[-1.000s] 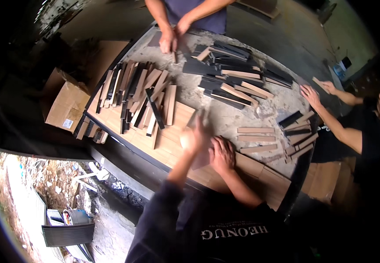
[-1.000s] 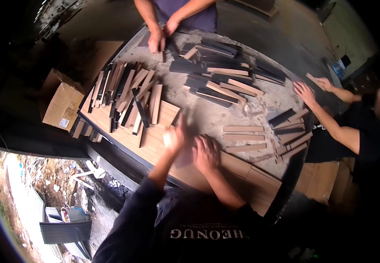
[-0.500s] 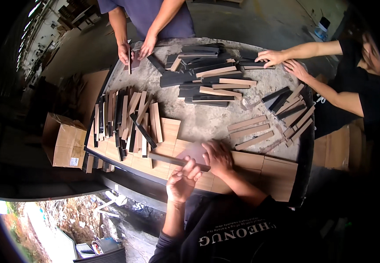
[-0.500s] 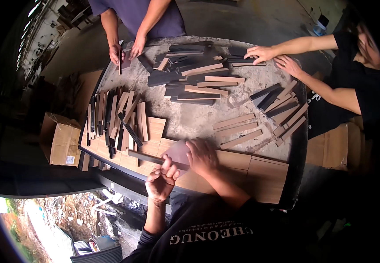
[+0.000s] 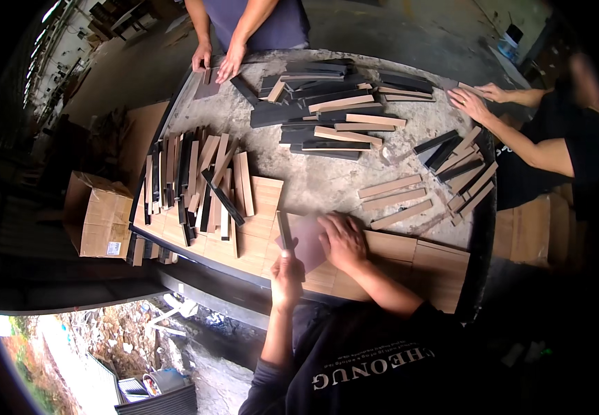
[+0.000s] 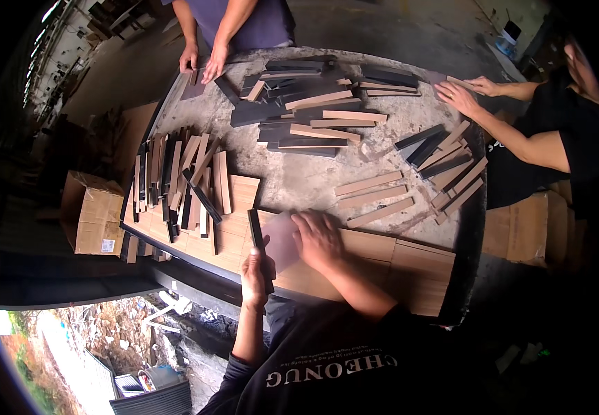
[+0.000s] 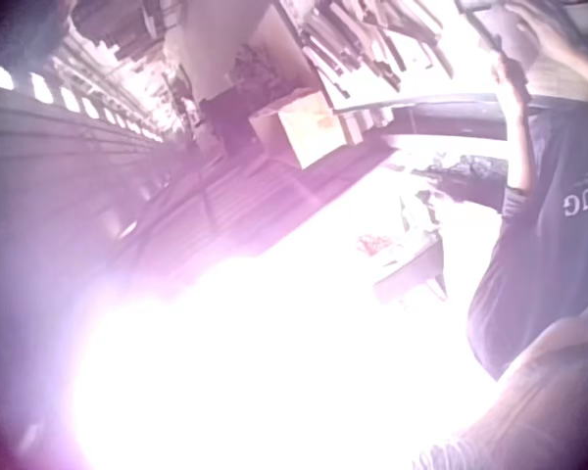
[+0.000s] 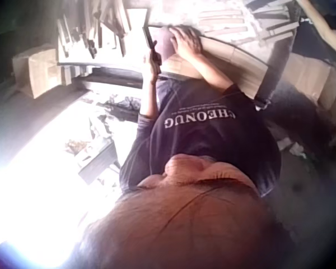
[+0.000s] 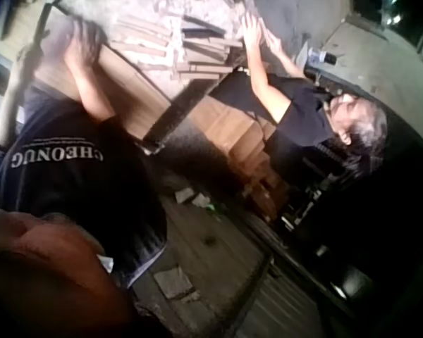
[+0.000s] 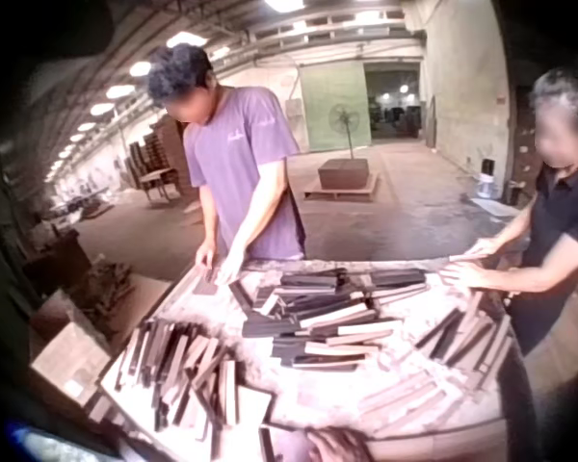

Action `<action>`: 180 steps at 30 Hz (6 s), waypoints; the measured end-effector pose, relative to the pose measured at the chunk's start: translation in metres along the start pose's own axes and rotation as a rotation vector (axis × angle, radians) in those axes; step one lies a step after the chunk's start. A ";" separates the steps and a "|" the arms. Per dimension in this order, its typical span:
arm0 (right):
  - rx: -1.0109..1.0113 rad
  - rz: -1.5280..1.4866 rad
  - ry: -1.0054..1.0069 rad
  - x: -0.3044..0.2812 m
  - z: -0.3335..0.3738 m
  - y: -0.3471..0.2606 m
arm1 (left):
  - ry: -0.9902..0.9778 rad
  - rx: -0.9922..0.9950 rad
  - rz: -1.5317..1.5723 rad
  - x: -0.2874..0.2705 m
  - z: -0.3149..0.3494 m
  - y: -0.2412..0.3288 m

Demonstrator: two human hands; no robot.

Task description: The person sands wooden strips using a piece of sandpaper on a table, handling the strips one at a time and flipping them to sand different sides.

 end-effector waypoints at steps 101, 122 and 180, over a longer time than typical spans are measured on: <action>0.025 -0.003 0.015 0.002 0.000 -0.002 | 0.059 0.600 -1.447 0.015 -0.146 0.023; 0.015 0.070 0.020 0.018 0.003 0.001 | -0.103 0.341 -0.581 0.013 -0.145 0.007; 0.074 -0.028 -0.025 0.003 -0.001 0.008 | -0.100 0.341 -0.633 0.003 -0.018 -0.002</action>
Point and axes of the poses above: each hand's wrist, its own z-axis away from the middle knuckle, its own x-axis out of the palm, y = z × x, the point moved 8 cm from there along -z, towards the middle knuckle, and after that the axes turned 11 degrees about x, right-handed, at the moved point
